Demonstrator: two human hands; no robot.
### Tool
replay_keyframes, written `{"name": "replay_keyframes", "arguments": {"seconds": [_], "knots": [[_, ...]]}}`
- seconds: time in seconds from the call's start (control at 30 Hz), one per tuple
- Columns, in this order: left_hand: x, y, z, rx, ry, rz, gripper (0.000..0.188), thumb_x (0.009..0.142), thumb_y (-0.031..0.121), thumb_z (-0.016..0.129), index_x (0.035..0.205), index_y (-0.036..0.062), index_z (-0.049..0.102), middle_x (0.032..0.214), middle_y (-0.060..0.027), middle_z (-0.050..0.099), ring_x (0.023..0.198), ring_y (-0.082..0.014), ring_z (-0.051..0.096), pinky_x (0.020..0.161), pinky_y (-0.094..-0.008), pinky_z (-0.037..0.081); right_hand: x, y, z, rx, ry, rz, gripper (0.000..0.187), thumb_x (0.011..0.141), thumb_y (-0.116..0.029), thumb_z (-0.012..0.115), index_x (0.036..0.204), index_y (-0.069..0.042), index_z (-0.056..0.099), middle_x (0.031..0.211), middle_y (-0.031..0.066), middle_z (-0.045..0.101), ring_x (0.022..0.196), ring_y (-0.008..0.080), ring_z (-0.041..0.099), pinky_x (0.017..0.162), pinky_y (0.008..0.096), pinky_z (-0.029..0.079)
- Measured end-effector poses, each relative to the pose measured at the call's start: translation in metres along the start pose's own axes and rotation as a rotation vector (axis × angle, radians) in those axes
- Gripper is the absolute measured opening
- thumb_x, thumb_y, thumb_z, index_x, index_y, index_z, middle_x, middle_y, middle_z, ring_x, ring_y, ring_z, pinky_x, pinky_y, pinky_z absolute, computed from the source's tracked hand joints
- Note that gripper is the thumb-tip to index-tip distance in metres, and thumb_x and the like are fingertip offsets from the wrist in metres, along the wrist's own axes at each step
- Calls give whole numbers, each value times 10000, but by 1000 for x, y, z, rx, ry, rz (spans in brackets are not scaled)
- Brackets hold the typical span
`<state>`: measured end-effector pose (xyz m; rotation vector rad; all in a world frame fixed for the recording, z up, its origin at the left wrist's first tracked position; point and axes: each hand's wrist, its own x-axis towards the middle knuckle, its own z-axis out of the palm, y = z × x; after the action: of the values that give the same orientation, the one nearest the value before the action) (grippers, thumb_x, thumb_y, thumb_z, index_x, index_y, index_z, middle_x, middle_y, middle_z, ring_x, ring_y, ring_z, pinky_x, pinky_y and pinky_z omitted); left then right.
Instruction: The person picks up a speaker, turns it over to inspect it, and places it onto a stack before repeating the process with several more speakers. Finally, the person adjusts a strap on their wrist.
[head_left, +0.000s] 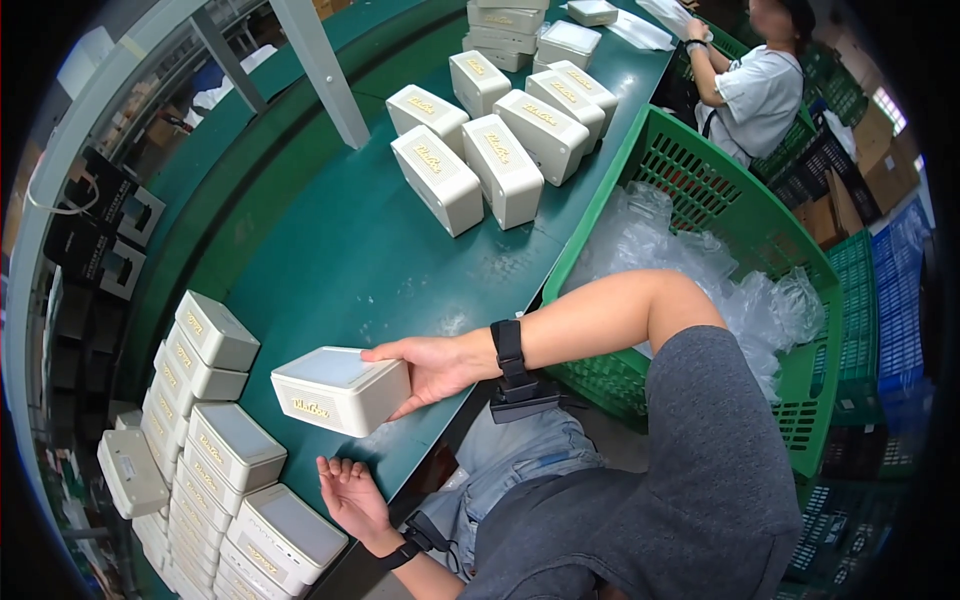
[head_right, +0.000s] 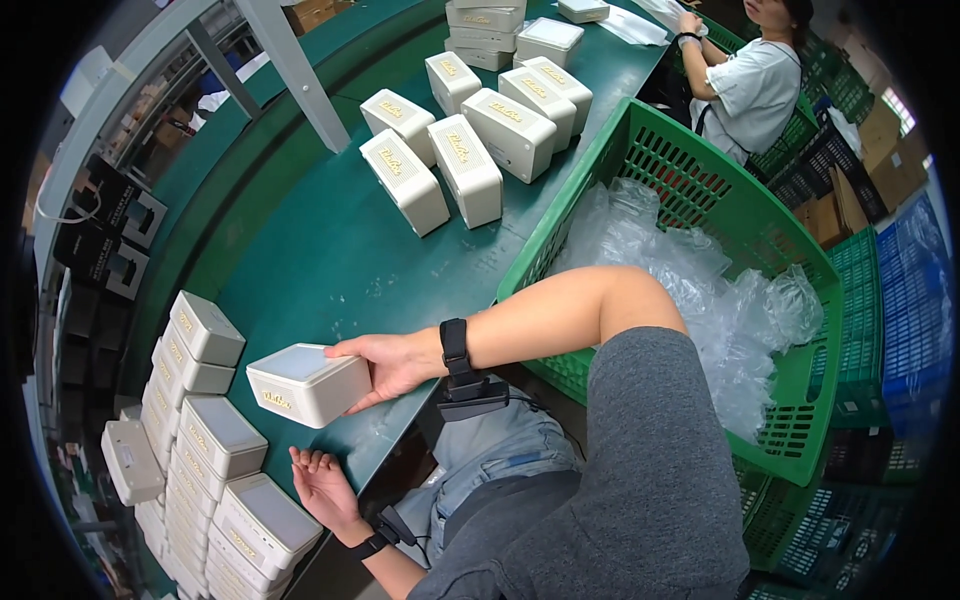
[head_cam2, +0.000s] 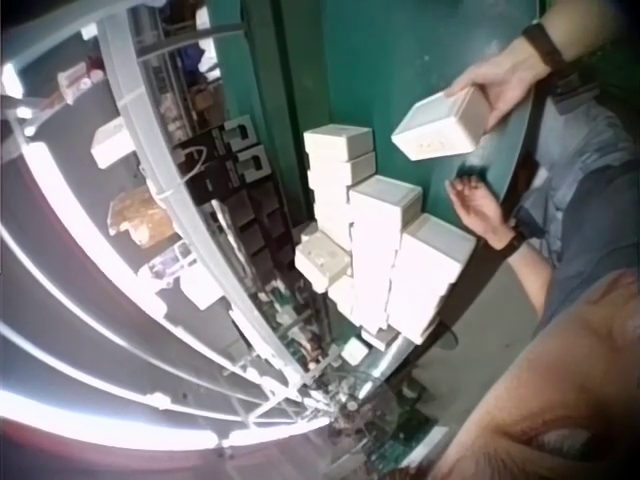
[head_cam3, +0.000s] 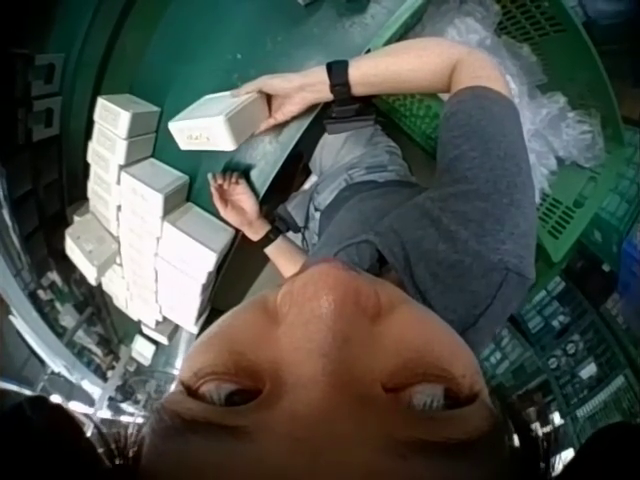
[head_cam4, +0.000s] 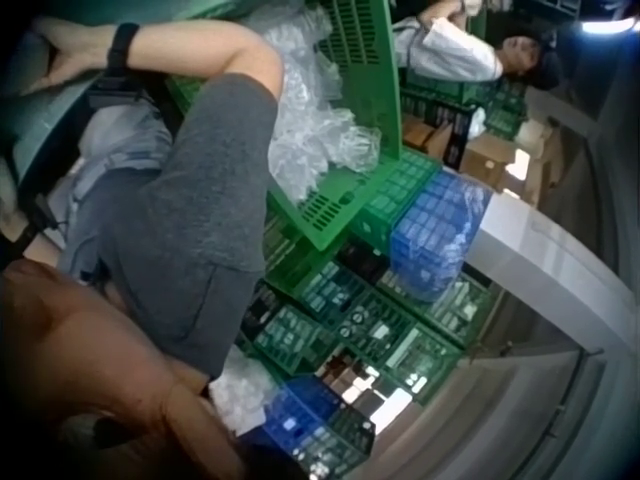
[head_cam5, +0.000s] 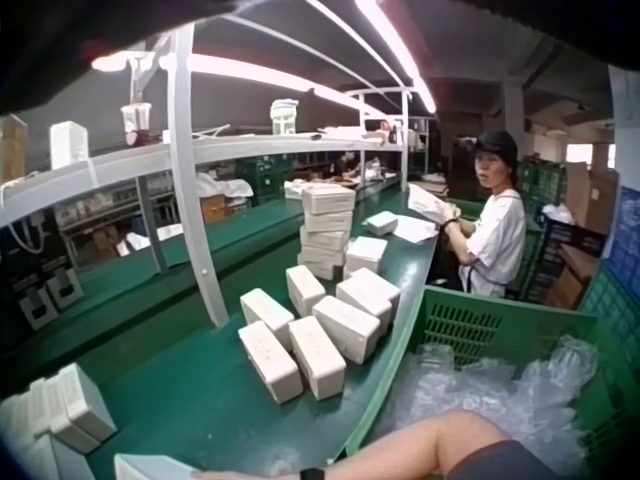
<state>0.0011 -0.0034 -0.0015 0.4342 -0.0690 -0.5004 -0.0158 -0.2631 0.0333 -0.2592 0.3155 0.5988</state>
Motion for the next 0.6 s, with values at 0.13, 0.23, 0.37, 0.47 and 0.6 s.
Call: {"name": "replay_keyframes", "arguments": {"seconds": [0.13,0.23,0.37,0.47,0.6], "knots": [[-7,1,-3,6,40,81,273,947,130,411,1171,-13,474,867,-57,477,771,-135,446,762,-281,396,8,3,-4,-90,-24,-40,526,884,-327,571,1281,-45,373,1250,145,447,1160,281,471,957,453,443],[-7,-4,-4,131,103,29,362,945,186,423,1251,-8,428,961,-75,515,819,-148,478,789,-288,406,-11,2,9,-198,25,-101,499,895,-332,554,1268,-51,375,1246,143,456,1170,280,469,952,463,439],[-5,-11,14,350,141,52,451,969,276,392,1323,0,343,1107,-129,537,958,-194,534,872,-333,436,-26,-1,27,-356,82,-40,466,904,-327,544,1246,-60,373,1222,142,477,1160,275,483,938,467,448],[-6,-7,22,463,191,123,519,978,354,359,1355,5,281,1166,-151,519,1021,-224,536,905,-371,439,-28,6,39,-547,181,-136,444,904,-298,553,1227,-54,369,1203,138,489,1131,242,505,899,444,471],[-11,-1,19,554,194,126,603,966,431,346,1379,6,233,1194,-157,496,1056,-245,528,910,-375,434,-35,14,51,-800,217,-211,459,883,-234,592,1228,-38,361,1207,124,484,1105,200,518,878,395,475]]}}
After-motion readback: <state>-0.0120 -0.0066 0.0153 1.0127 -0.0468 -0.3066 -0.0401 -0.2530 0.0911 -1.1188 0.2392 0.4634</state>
